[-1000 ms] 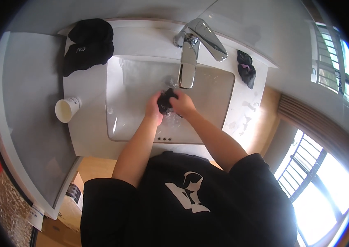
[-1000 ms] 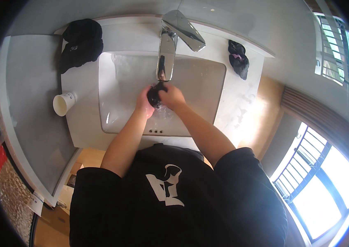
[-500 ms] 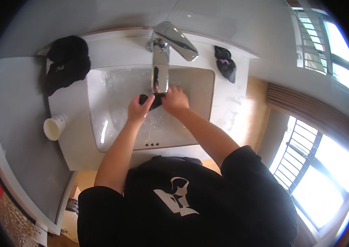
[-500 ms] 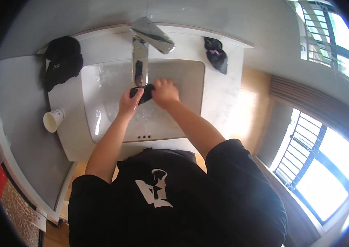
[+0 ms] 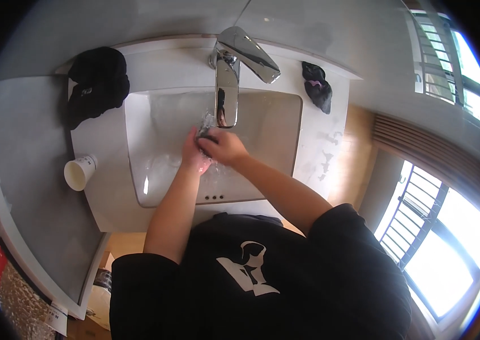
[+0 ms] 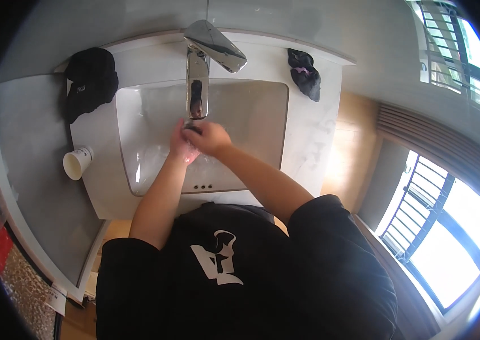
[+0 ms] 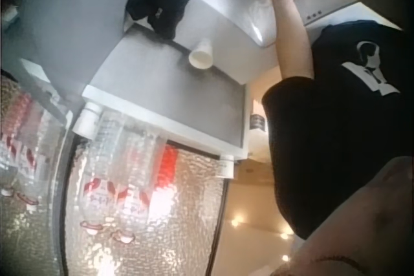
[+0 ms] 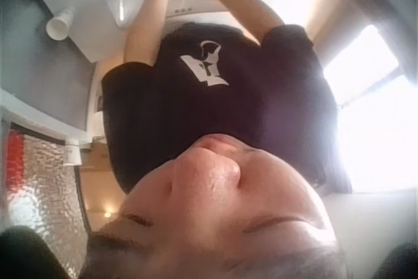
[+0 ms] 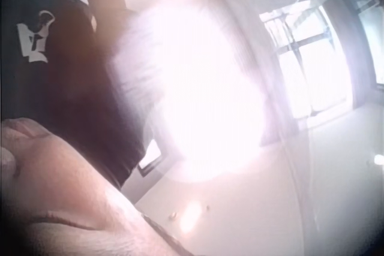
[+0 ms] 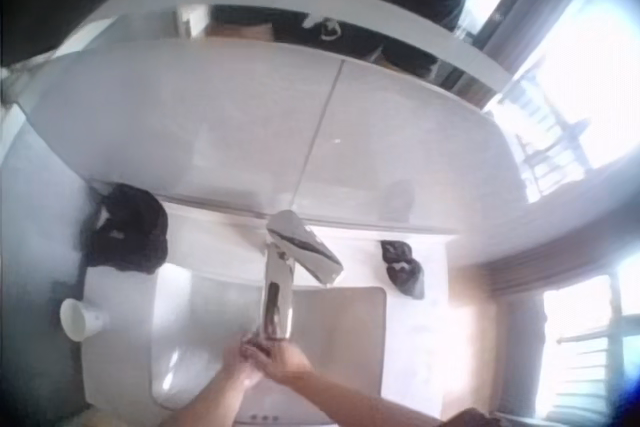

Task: The person washes black socks by hand in a sink filled with water, scrubbing them together and then rinsing them under a running faucet.

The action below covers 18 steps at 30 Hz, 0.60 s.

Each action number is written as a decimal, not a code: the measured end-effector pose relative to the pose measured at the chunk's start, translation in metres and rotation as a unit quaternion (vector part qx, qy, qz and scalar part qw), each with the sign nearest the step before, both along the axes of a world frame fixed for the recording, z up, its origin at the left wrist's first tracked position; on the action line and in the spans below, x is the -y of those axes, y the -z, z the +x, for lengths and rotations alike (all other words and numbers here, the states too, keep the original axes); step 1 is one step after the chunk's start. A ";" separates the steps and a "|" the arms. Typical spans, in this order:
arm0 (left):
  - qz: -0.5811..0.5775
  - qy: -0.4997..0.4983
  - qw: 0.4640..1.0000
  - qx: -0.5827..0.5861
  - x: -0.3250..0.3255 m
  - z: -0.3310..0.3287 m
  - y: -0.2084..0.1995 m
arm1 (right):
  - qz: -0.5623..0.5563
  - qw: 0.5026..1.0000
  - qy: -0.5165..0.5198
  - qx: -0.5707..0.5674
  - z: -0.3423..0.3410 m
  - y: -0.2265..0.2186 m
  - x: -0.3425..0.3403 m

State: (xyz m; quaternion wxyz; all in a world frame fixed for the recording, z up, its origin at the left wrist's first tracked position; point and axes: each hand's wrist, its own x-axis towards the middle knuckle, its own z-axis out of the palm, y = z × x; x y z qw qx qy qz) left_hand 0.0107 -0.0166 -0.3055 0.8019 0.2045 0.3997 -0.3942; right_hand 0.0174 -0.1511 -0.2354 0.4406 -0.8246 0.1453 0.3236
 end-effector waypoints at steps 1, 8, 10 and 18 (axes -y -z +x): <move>-0.014 -0.016 0.999 0.025 0.001 0.000 0.011 | 0.028 0.995 -0.076 0.062 -0.004 -0.015 -0.008; 0.205 0.022 0.975 0.084 0.016 0.004 -0.007 | -0.188 0.959 -0.192 0.085 -0.001 0.027 0.019; 0.308 0.166 0.919 0.183 0.008 0.006 -0.013 | -0.230 0.959 -0.167 0.021 -0.001 0.035 0.029; 0.565 0.430 0.402 0.578 -0.017 -0.002 -0.007 | -0.276 0.850 -0.373 0.251 -0.043 0.050 0.053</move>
